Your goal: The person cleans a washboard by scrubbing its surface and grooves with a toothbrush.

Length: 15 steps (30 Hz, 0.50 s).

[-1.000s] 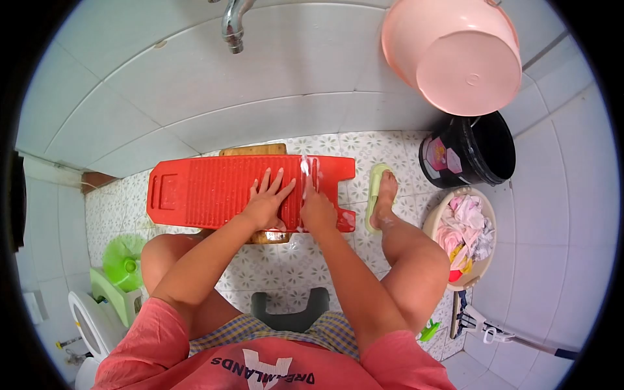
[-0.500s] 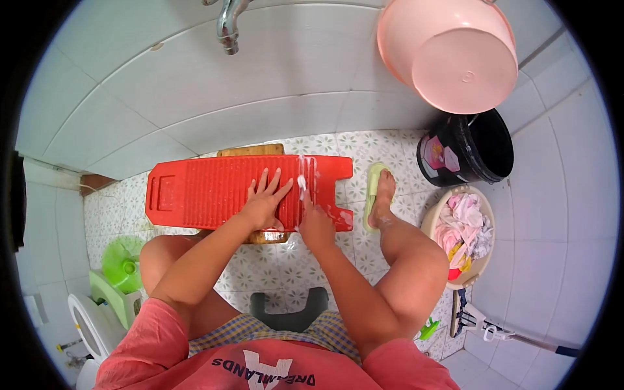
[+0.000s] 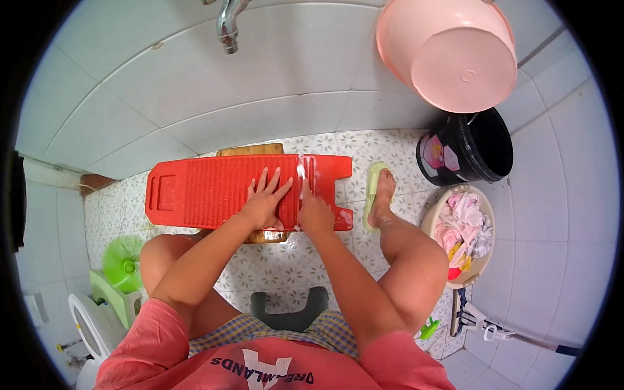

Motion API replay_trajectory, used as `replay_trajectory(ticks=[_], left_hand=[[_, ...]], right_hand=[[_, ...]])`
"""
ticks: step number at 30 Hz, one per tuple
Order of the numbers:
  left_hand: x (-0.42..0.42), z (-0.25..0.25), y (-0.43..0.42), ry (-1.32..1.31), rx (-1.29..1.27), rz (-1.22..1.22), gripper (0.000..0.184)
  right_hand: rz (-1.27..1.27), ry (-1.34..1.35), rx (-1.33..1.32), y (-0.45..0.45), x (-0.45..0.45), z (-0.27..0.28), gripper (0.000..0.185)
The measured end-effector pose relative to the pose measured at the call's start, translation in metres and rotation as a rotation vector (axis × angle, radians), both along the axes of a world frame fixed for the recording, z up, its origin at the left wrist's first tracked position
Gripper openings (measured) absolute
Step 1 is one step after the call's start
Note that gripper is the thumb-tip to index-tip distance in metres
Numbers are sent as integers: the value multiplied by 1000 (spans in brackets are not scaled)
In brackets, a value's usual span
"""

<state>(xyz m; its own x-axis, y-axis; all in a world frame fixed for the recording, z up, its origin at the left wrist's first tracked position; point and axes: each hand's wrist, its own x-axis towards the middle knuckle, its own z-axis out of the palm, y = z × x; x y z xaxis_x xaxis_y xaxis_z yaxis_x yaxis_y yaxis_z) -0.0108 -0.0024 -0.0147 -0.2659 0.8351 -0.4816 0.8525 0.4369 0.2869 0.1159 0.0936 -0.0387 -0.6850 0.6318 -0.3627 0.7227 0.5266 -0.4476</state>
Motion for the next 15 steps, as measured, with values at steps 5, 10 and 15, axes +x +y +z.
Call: replay_trajectory(ticks=[5, 10, 15], left_hand=[[0, 1, 0, -6, 3, 11, 125], [0, 0, 0, 1, 6, -2, 125], [-1, 0, 0, -5, -1, 1, 125]], right_hand=[[17, 18, 3, -26, 31, 3, 61], [-7, -24, -41, -30, 35, 4, 61], [10, -25, 29, -2, 4, 0, 61]])
